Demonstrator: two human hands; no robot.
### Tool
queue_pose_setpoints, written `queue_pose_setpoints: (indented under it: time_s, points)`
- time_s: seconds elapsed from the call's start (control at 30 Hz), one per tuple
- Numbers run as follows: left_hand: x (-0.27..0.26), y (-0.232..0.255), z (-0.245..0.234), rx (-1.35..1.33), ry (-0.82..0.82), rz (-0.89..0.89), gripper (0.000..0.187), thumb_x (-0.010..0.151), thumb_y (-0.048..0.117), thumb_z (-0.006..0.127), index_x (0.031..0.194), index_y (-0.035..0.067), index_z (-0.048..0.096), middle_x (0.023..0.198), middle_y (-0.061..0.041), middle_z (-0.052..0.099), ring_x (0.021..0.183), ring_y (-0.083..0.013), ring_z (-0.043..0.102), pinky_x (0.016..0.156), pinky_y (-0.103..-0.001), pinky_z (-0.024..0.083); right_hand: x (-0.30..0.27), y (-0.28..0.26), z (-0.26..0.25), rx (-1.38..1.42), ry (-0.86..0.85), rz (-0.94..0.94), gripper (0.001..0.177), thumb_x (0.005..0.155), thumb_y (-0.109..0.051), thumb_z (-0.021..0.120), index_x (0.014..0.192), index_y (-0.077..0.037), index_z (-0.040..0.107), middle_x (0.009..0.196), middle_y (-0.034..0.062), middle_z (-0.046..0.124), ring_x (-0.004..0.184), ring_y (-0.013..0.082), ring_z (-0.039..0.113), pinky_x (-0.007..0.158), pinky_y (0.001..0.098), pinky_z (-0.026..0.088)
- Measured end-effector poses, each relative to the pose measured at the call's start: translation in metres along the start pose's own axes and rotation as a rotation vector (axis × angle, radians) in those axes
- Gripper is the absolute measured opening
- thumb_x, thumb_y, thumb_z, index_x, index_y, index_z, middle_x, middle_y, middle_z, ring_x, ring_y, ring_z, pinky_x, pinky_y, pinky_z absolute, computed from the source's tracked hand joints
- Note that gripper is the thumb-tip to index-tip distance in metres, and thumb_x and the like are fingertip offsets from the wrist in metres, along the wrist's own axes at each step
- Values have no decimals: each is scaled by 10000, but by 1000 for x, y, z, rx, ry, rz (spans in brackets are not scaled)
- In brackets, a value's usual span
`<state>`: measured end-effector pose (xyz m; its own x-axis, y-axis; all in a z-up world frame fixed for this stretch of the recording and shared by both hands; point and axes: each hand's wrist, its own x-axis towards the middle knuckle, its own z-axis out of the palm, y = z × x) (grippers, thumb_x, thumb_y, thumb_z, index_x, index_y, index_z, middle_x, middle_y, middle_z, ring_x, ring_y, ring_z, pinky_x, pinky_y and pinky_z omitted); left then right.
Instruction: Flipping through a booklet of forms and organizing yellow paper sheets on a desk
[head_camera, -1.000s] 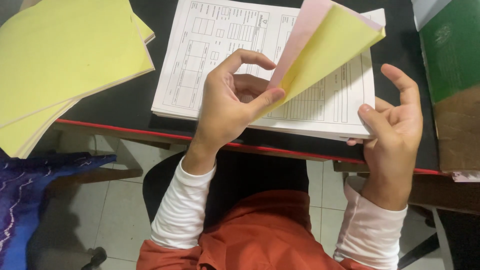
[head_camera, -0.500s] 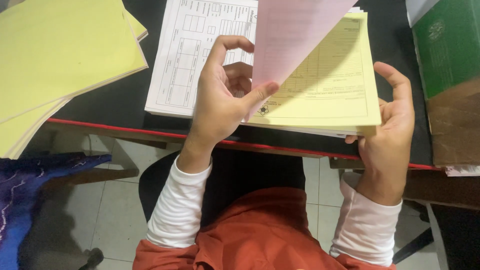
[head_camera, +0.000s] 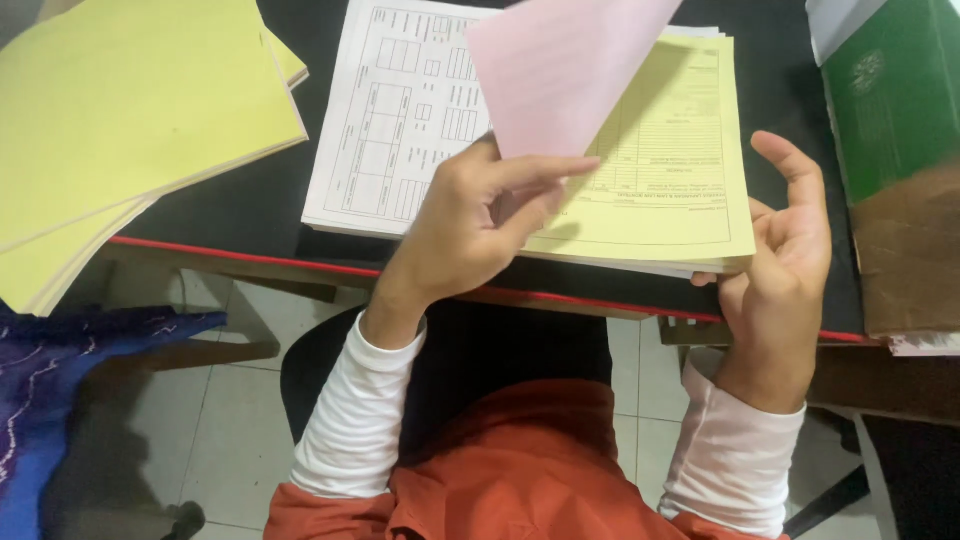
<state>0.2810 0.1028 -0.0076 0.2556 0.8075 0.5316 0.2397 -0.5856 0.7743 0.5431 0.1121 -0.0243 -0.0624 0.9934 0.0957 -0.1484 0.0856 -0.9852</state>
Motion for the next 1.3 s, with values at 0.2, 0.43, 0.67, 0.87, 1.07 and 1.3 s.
queue_pose_setpoints:
  time_s: [0.2,0.43,0.67,0.87,1.07,1.3]
  points:
    - [-5,-8,7,301,-93,15,711,797,500,900,1377,187,632,1017,-52,696,911,-221,579,825,-327,460,-2,5,-4,11,-32,-24,727,846,32,522,1543,-98,361,879,88,646,565,59,543,464,151,455]
    - [-2,-3,10,333,-58,7,371,931,325,803,1251,165,703,800,2,597,778,-166,543,721,-311,466,-1,2,-3,-37,-17,8,660,949,-117,626,1547,-112,348,983,110,662,623,85,560,448,168,465]
    - [1,4,8,266,22,-48,73,960,182,712,917,126,727,762,10,636,694,-134,529,645,-277,431,-3,-4,1,-30,-4,30,680,872,-98,544,1532,-124,378,868,87,611,586,95,497,432,179,419]
    - [5,12,5,164,14,-106,125,1017,197,553,962,103,612,838,7,665,697,-112,564,615,-255,460,-3,-1,-2,-38,-37,-8,698,893,-54,558,1554,-88,336,906,131,636,610,95,525,471,167,446]
    - [4,17,6,66,42,-201,220,1067,200,437,1257,89,423,978,-90,786,453,-77,293,454,-224,244,-3,0,-4,-70,-39,-11,684,931,-33,568,1565,-87,317,978,172,653,642,100,545,483,170,459]
    - [1,8,4,116,-8,-85,362,1043,-16,457,1347,91,622,1090,-40,748,606,-83,427,583,-237,360,-1,1,-3,-71,-33,-7,702,917,-61,565,1577,-81,330,916,150,644,586,107,524,441,180,425]
